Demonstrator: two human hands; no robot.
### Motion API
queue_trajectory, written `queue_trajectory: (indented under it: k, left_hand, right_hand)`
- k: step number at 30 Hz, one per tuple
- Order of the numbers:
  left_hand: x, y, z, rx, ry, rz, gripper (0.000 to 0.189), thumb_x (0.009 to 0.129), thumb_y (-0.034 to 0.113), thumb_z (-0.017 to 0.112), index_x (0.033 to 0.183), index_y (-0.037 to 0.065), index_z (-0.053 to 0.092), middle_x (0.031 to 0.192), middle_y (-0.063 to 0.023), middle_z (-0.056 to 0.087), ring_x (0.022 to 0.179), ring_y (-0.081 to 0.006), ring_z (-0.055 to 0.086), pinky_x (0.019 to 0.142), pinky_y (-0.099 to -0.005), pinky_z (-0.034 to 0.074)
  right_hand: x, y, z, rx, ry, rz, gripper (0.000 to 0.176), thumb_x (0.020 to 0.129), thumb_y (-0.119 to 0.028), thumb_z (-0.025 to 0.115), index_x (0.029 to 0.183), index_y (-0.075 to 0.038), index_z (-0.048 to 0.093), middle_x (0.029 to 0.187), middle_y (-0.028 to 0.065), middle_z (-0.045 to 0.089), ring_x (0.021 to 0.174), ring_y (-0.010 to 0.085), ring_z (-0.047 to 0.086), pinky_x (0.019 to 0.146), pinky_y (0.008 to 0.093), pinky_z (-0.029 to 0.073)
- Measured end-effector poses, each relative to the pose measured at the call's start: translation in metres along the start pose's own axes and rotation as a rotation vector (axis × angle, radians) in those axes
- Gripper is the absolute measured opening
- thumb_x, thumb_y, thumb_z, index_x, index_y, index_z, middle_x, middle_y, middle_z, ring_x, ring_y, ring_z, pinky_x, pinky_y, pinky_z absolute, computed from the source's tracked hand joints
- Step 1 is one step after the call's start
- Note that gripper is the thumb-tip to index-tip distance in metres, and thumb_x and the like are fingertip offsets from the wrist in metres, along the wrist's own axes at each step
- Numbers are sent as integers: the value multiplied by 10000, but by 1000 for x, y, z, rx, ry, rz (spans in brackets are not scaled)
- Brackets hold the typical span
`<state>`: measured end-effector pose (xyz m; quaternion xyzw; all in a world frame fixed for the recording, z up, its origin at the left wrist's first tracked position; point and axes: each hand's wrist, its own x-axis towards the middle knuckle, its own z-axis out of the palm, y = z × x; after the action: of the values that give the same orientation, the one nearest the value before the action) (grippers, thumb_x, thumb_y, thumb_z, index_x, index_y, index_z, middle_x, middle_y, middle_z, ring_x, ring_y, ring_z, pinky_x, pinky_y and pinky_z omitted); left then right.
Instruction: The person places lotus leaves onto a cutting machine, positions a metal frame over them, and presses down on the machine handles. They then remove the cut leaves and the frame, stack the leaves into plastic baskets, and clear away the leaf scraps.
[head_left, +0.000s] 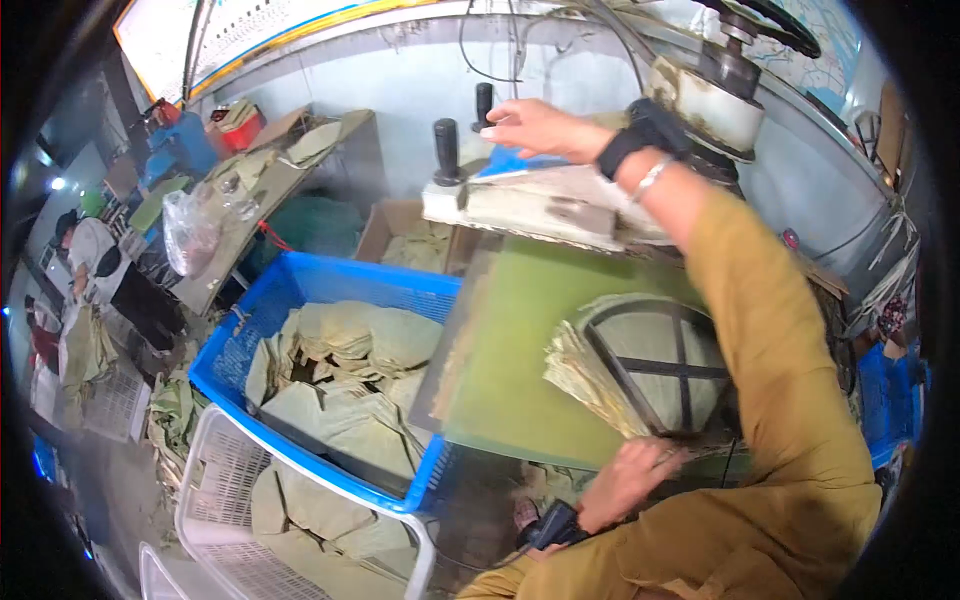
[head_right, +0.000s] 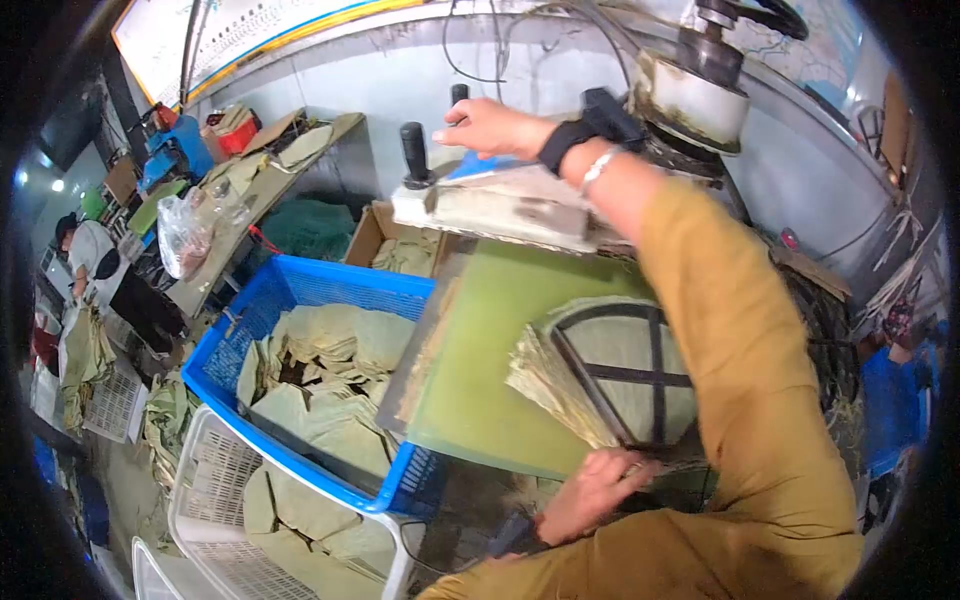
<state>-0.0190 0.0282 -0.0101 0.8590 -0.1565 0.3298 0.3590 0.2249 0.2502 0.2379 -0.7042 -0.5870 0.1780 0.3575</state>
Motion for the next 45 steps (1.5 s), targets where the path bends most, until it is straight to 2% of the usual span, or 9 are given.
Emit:
queue_trajectory:
  k: [6, 9, 16, 30, 34, 36, 38, 41, 45]
  left_hand:
    - [-11, -16, 15, -42, 81, 73, 458, 782, 119, 533, 1230, 26, 543, 1115, -134, 534, 1057, -305, 507, 905, -404, 416]
    - [-10, -10, 24, -428, 335, -180, 103, 728, 105, 554, 772, 16, 584, 840, -128, 537, 819, -301, 488, 796, -394, 383]
    - [-13, -8, 16, -192, 125, 3, 238, 712, 92, 587, 936, 25, 634, 953, -129, 545, 977, -315, 517, 858, -397, 420]
    - [3, 20, 13, 29, 17, -41, 633, 625, -45, 636, 1241, 77, 558, 1165, -165, 541, 1033, -358, 519, 879, -442, 426]
    - [-45, 31, -15, 72, 24, -20, 477, 701, 27, 629, 1175, 29, 588, 1136, -197, 594, 905, -379, 608, 812, -444, 496]
    - [-72, 36, -35, 325, 378, -241, 187, 709, -7, 610, 894, 8, 629, 851, -152, 645, 801, -352, 611, 827, -423, 476]
    - [-32, 39, -79, 330, 783, -273, 157, 840, -48, 551, 991, -8, 566, 1024, -146, 600, 917, -265, 563, 885, -406, 434]
    - [78, 72, -111, 136, 833, -311, 384, 944, 125, 547, 1253, -51, 400, 1209, -145, 472, 1088, -233, 468, 991, -354, 351]
    - [118, 48, -108, -46, 606, -464, 425, 1003, 348, 439, 895, -22, 620, 800, -54, 590, 749, -126, 515, 714, -270, 415]
  right_hand:
    - [121, 47, 89, 211, 358, -57, 649, 870, -399, 617, 1328, 24, 433, 1245, 202, 547, 1161, 273, 522, 983, 345, 401]
    - [140, 59, 103, 256, 454, -61, 383, 880, -326, 617, 1124, -38, 553, 1073, 128, 592, 1012, 211, 554, 877, 310, 441]
    - [103, 44, 118, 53, 542, -340, 293, 874, -294, 569, 997, -29, 570, 997, 202, 608, 973, 358, 582, 865, 395, 452]
    - [-248, -26, 62, 220, -167, -457, 259, 978, -235, 480, 1125, -22, 472, 1043, 89, 533, 995, 170, 516, 892, 316, 412]
    - [-341, -18, 29, 233, -173, -357, 225, 975, -182, 478, 1136, -26, 457, 1019, 86, 528, 961, 165, 514, 877, 316, 424]
    - [-381, -16, 18, 195, -55, -267, 276, 976, -259, 485, 1116, -24, 452, 944, 100, 514, 848, 182, 508, 797, 320, 433]
    - [-413, -14, 6, 248, 15, -179, 269, 981, -267, 467, 1105, -29, 459, 914, 79, 524, 823, 156, 512, 789, 307, 432]
    - [-440, -6, 0, 335, 109, -107, 291, 1006, -311, 423, 1070, -31, 470, 873, 59, 529, 816, 127, 518, 778, 292, 435]
    - [-458, 5, 0, 416, 270, -210, 417, 1023, -408, 325, 997, -25, 486, 810, 44, 520, 799, 115, 519, 742, 269, 439]
